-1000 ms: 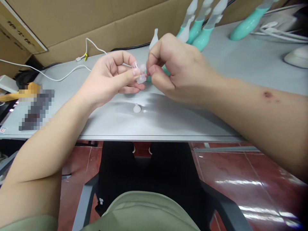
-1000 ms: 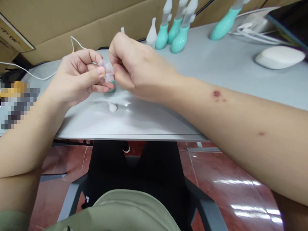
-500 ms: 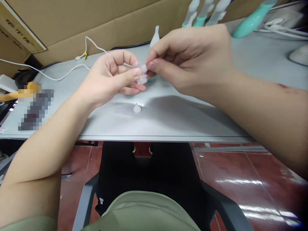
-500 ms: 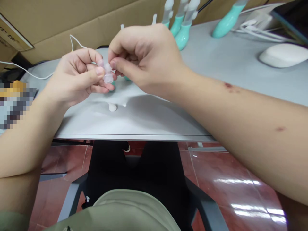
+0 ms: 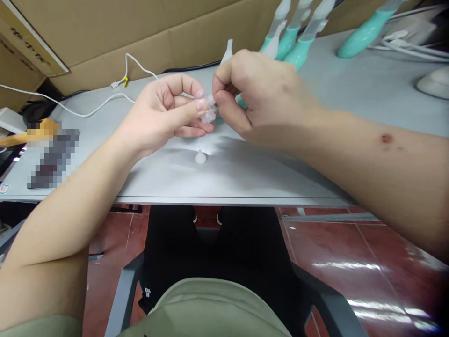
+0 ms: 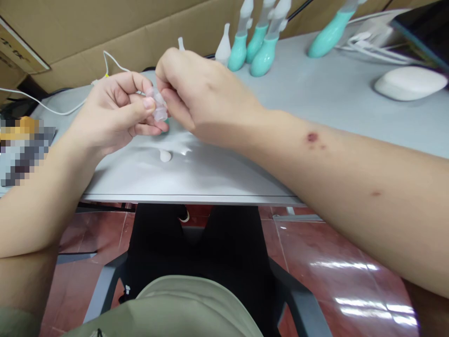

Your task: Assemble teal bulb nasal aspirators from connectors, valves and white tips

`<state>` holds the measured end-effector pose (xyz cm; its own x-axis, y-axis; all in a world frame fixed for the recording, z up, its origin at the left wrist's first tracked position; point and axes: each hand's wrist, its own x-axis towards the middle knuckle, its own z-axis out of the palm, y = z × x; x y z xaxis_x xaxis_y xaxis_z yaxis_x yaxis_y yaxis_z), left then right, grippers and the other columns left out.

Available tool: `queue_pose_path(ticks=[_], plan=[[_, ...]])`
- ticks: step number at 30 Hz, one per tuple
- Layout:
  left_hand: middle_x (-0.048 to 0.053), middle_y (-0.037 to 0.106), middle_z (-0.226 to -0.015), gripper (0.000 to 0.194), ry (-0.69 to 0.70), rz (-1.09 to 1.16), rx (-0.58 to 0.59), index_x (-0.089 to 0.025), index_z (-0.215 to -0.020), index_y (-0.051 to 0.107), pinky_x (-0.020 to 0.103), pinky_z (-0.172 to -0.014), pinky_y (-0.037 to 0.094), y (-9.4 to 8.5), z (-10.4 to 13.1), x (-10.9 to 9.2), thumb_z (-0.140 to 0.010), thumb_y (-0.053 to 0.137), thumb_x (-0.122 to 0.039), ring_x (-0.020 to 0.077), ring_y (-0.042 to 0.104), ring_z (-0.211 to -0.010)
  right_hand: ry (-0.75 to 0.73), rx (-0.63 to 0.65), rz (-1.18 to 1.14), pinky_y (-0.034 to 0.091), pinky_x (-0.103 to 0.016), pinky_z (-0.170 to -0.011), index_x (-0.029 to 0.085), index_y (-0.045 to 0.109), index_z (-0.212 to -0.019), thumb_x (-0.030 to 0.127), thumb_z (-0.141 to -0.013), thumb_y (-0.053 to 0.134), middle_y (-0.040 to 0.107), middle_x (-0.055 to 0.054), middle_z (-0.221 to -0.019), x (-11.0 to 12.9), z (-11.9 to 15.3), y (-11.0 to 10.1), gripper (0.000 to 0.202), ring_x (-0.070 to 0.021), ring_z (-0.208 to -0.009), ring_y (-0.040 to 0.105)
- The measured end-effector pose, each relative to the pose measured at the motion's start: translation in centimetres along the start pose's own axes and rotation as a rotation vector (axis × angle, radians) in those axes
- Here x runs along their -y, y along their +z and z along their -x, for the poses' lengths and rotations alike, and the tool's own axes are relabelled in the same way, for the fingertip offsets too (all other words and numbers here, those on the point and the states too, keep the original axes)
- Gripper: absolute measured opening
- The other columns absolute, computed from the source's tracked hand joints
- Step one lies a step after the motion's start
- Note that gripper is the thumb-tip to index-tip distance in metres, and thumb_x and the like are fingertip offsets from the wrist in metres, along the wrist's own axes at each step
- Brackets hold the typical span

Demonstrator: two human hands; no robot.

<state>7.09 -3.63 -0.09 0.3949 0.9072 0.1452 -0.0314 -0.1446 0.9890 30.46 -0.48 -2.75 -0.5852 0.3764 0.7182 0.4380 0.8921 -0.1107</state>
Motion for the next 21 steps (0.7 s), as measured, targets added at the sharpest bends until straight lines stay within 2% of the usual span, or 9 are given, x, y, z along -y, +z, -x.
queue_pose_path(ticks=[6, 13, 18, 21], plan=[[-0.004, 0.082, -0.079, 0.016, -0.026, -0.011, -0.003, -0.018, -0.093, 0.073, 0.022, -0.070, 0.074, 0.18, 0.14, -0.10, -0.103, 0.080, -0.007, 0.0160, 0.087, -0.076, 0.012, 0.046, -0.025, 0.049, -0.030, -0.082, 0.020, 0.050, -0.114, 0.032, -0.115, 0.043, 0.064, -0.002, -0.114, -0.25, -0.15, 0.21, 0.014, -0.0141, -0.094, 0.059], [-0.004, 0.083, -0.084, 0.016, -0.030, -0.067, -0.043, -0.018, -0.097, 0.072, 0.020, -0.071, 0.074, -0.05, 0.06, -0.19, -0.105, 0.079, -0.008, 0.0164, 0.089, -0.078, 0.041, 0.000, -0.142, 0.050, -0.028, -0.084, 0.018, 0.055, -0.113, 0.026, -0.112, 0.048, 0.064, -0.001, -0.110, 0.33, -0.04, 0.00, 0.011, -0.0094, -0.093, 0.055], [-0.003, 0.084, -0.083, 0.017, -0.017, -0.052, -0.010, -0.018, -0.097, 0.071, 0.020, -0.068, 0.073, -0.47, -0.14, -0.21, -0.107, 0.073, -0.005, 0.0167, 0.089, -0.078, 0.078, -0.103, -0.333, 0.053, -0.017, -0.082, 0.015, 0.068, -0.111, 0.017, -0.109, 0.060, 0.070, 0.002, -0.106, 0.58, -0.01, -0.36, 0.008, -0.0011, -0.093, 0.065], [-0.002, 0.084, -0.083, 0.016, -0.015, -0.037, 0.002, -0.018, -0.096, 0.072, 0.021, -0.069, 0.073, -0.55, -0.20, -0.13, -0.107, 0.073, -0.006, 0.0174, 0.089, -0.079, 0.073, -0.116, -0.440, 0.059, -0.015, -0.082, 0.012, 0.074, -0.112, 0.019, -0.107, 0.068, 0.076, 0.002, -0.106, 0.26, -0.08, -0.15, 0.010, -0.0019, -0.094, 0.073]])
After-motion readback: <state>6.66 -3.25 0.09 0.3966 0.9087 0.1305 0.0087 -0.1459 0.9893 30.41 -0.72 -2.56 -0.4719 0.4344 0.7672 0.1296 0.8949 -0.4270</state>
